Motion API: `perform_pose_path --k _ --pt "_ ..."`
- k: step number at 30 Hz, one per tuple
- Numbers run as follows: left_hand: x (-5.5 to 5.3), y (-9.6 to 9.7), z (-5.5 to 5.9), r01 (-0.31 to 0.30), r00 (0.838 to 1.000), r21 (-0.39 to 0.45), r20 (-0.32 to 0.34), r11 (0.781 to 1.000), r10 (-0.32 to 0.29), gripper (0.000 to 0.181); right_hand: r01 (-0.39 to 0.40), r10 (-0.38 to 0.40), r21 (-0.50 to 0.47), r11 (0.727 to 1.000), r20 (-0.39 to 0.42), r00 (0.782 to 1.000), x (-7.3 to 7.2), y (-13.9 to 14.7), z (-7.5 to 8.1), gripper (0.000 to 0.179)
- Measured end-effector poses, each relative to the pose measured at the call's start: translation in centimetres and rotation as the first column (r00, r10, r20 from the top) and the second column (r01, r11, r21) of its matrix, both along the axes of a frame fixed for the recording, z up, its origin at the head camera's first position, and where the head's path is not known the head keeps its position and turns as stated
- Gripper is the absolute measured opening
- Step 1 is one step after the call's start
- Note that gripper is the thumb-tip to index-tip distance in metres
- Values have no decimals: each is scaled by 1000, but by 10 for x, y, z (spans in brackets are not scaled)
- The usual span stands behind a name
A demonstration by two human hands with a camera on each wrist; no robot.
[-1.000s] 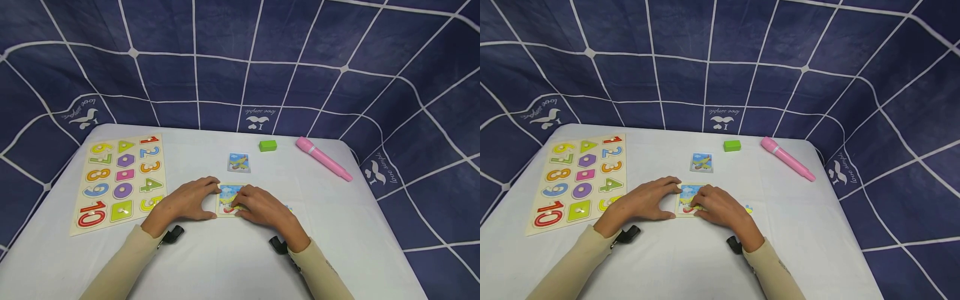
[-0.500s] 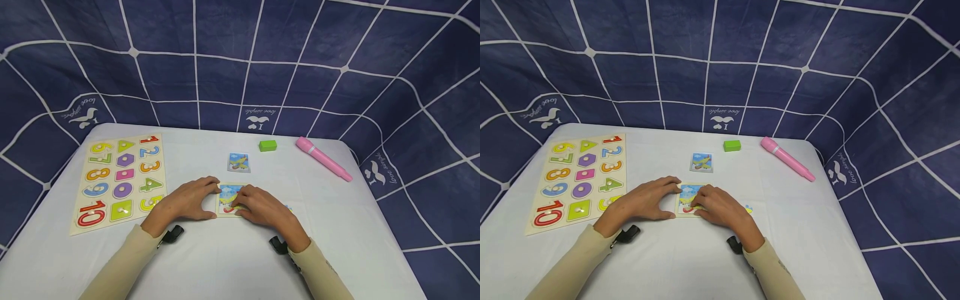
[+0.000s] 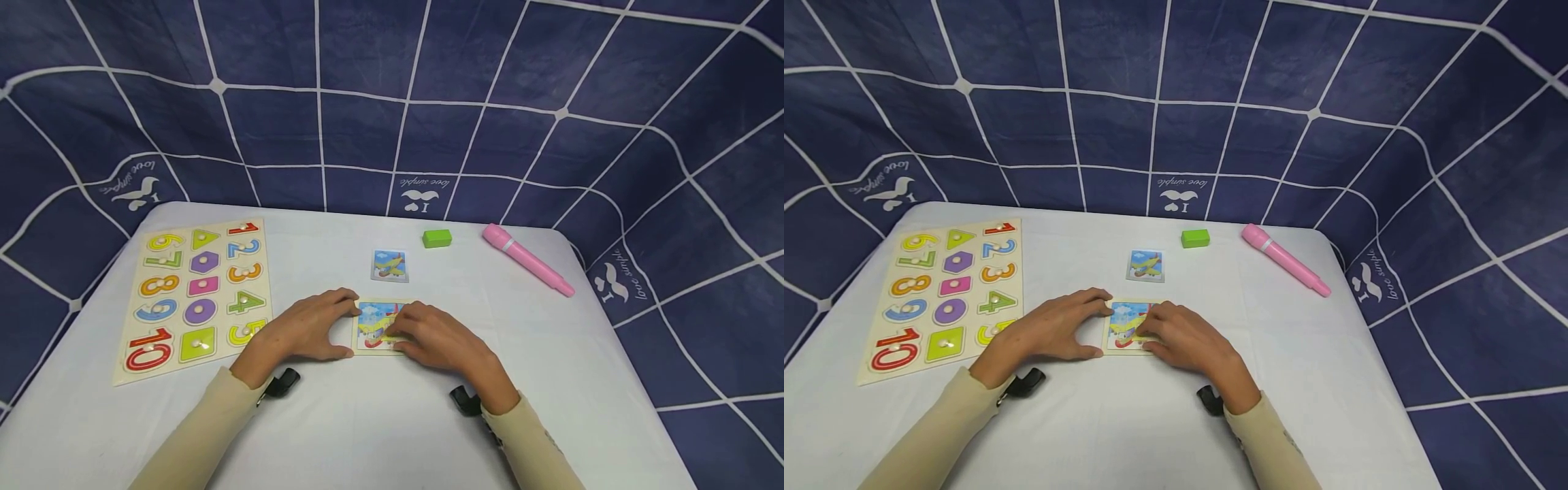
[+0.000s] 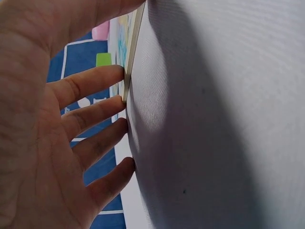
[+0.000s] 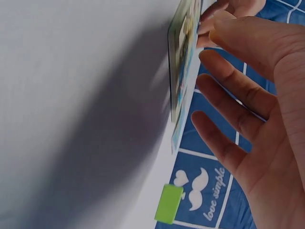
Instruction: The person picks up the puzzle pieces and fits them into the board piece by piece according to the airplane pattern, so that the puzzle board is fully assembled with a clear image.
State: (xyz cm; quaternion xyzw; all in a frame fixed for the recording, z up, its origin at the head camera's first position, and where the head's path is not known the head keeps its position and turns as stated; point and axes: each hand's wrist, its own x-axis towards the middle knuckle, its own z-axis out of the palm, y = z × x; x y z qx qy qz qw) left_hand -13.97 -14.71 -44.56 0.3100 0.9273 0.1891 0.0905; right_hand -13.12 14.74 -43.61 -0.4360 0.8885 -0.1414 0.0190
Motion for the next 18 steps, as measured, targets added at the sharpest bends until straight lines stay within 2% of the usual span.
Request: perform_pose_path --k 5,13,18 --pt "1 1 1 -8 1000 5 -9 1000 8 71 28 -28 5 1000 -14 1000 2 10 2 25" --pt "4 9 -2 -70 997 9 -41 997 70 61 59 -58 -6 998 7 998 6 25 3 25" --pt "5 12 -2 -75 995 23 -68 997 76 58 94 -94 4 996 27 995 8 34 4 26"
